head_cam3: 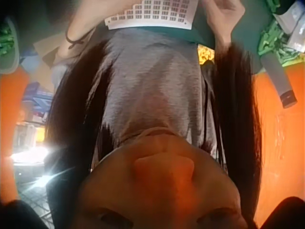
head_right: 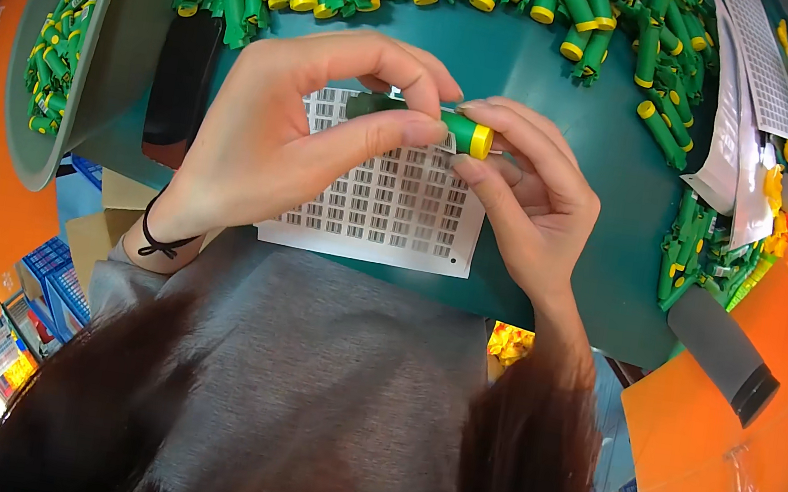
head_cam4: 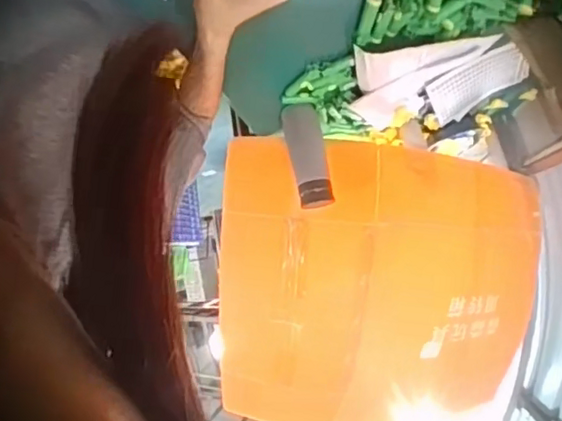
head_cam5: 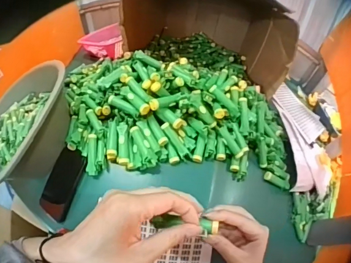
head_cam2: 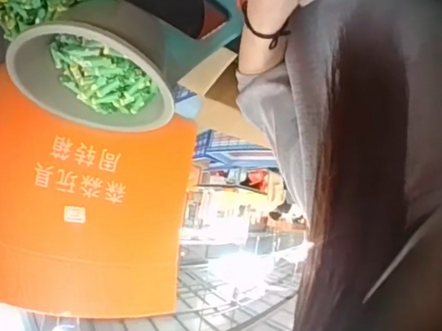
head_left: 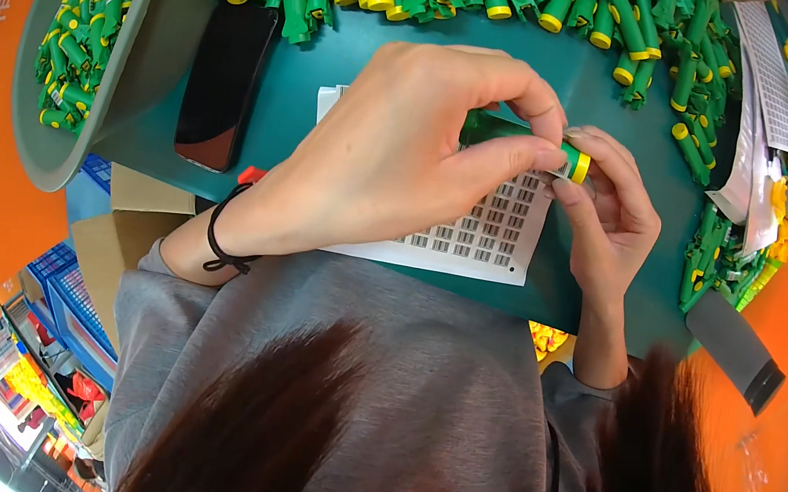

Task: The person is manually applying small white rectangular labels from a sheet onto green and yellow cylindrical toy parts at a factory workbench.

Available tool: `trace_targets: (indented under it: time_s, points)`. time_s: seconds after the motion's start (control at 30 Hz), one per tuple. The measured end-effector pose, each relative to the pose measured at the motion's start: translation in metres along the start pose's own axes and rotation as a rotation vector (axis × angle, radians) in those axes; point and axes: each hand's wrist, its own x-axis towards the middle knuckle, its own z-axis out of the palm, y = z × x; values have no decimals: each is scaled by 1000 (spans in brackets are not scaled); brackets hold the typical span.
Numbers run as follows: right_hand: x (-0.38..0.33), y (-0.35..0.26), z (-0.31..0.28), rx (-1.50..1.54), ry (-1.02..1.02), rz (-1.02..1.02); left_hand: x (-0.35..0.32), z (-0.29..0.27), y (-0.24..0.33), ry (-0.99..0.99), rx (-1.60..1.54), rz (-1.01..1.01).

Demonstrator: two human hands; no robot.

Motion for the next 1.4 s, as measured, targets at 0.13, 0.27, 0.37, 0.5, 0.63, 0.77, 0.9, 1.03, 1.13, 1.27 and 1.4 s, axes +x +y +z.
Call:
trace_targets:
  time_s: [0.13,0.27,0.37,0.5,0.63,0.77,0.9,1.03,1.13,1.27,1.4]
  points:
    - [-4,-2,0,-25,2,64,2,0,-4,-49,7,-60]
    - [-4,-2,1,-55,6,56,3,2,-5,-50,-23,-38]
    - [-4,-3,0,-65,0,55,3,3,-5,-39,-32,-34]
    - [-4,-4,1,-77,-6,68,3,5,-5,-35,-34,-49]
    - [-4,-2,0,-64,7,64,5,6,-5,-42,-4,-68]
    - [-4,1,-3,5,13,76,8,10,-10,-56,-59,-88]
    - [-4,6,-4,15,-22,37,8,14,-24,-289,-153,-197]
    - [-1,18,-5,-64,-154,-3,-4,18,-35,-178,-269,-314]
    - [21,-4,-24,-474,63,121,-30,-38,-25,181,-38,-177]
    - [56,10,-55,-1039,296,75,-76,-156,-15,1110,630,-61]
    - [82,25,-86,-975,6,-45,-63,-127,-19,1118,1162,187]
